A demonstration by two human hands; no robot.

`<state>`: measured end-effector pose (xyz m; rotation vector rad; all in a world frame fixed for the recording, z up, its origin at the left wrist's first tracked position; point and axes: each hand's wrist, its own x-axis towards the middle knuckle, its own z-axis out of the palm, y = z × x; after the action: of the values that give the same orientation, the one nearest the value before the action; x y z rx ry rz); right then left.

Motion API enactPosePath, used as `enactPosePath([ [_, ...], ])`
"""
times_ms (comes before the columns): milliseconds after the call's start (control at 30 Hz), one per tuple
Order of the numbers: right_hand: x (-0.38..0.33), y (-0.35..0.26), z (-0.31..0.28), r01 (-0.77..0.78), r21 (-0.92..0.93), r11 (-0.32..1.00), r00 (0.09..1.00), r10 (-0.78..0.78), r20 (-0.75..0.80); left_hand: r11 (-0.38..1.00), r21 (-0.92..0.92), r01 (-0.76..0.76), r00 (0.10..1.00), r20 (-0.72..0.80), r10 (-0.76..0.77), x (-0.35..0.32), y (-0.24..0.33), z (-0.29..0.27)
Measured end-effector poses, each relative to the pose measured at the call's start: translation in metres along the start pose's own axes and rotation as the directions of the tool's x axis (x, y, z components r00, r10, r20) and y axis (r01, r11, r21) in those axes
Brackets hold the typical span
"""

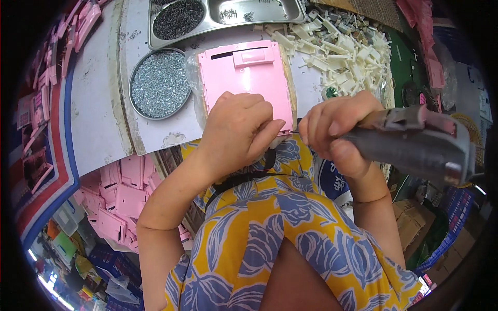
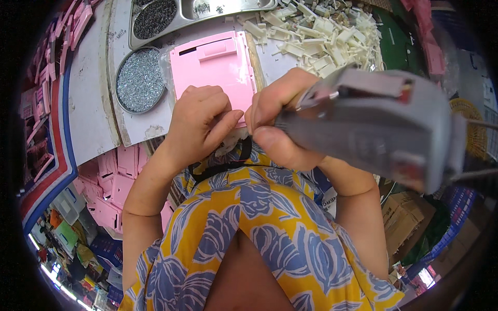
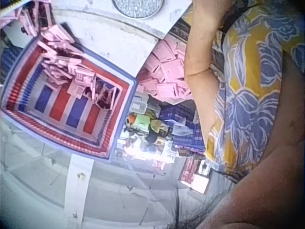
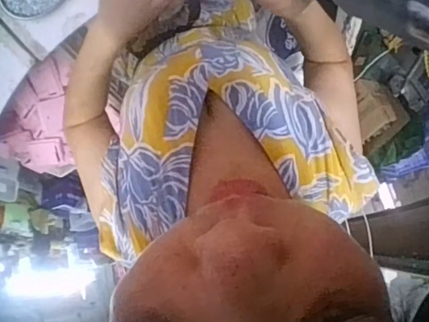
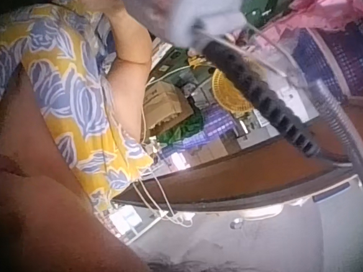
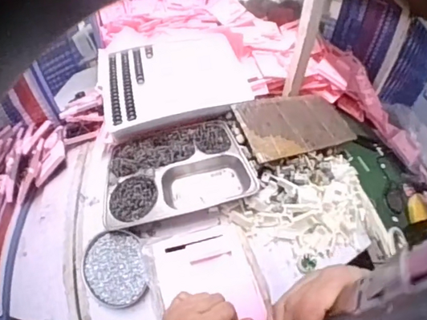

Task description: Assembling and soldering components into a pink electronic toy device.

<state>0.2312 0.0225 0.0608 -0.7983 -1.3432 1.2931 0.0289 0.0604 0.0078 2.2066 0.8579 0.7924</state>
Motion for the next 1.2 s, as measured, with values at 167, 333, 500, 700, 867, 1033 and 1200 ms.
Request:
enactPosePath([
  [167, 0.001, 0.01, -0.007, 0.132, -0.223, 0.966, 0.972, -0.083, 0.218, 0.998, -0.065, 0.028, 0.998, 0.057, -0.024, -0.005, 0.001, -0.003],
  [333, 0.001, -0.002, -0.006, -0.049, -0.01, 0.999, 0.996, 0.05, 0.073, 0.997, -0.012, -0.074, 0.997, -0.013, 0.073, -0.008, 0.0, 0.001],
  [500, 0.03, -0.022, 0.003, 0.1, 0.27, 0.958, 0.991, -0.121, 0.063, 0.995, -0.068, -0.07, 0.995, -0.081, 0.065, -0.015, 0.008, 0.013],
  [700, 0.03, -0.015, 0.005, 0.123, 0.228, 0.966, 0.985, -0.148, 0.094, 0.997, 0.039, -0.069, 0.991, -0.109, 0.073, -0.018, 0.01, 0.015],
  [867, 0.048, -0.007, -0.005, 0.213, 0.101, 0.972, 0.976, -0.209, -0.055, 0.942, 0.328, 0.071, 0.904, -0.419, 0.078, -0.007, -0.021, -0.029],
  [1033, 0.06, 0.035, -0.026, 0.234, 0.184, 0.955, 0.97, -0.243, 0.024, 0.642, 0.604, 0.471, 0.881, -0.289, -0.375, -0.035, -0.064, -0.081],
  [1200, 0.056, 0.046, -0.022, 0.15, 0.001, 0.989, 0.988, -0.15, 0.032, 0.734, 0.52, 0.437, 0.898, -0.295, -0.327, -0.043, -0.078, -0.08],
])
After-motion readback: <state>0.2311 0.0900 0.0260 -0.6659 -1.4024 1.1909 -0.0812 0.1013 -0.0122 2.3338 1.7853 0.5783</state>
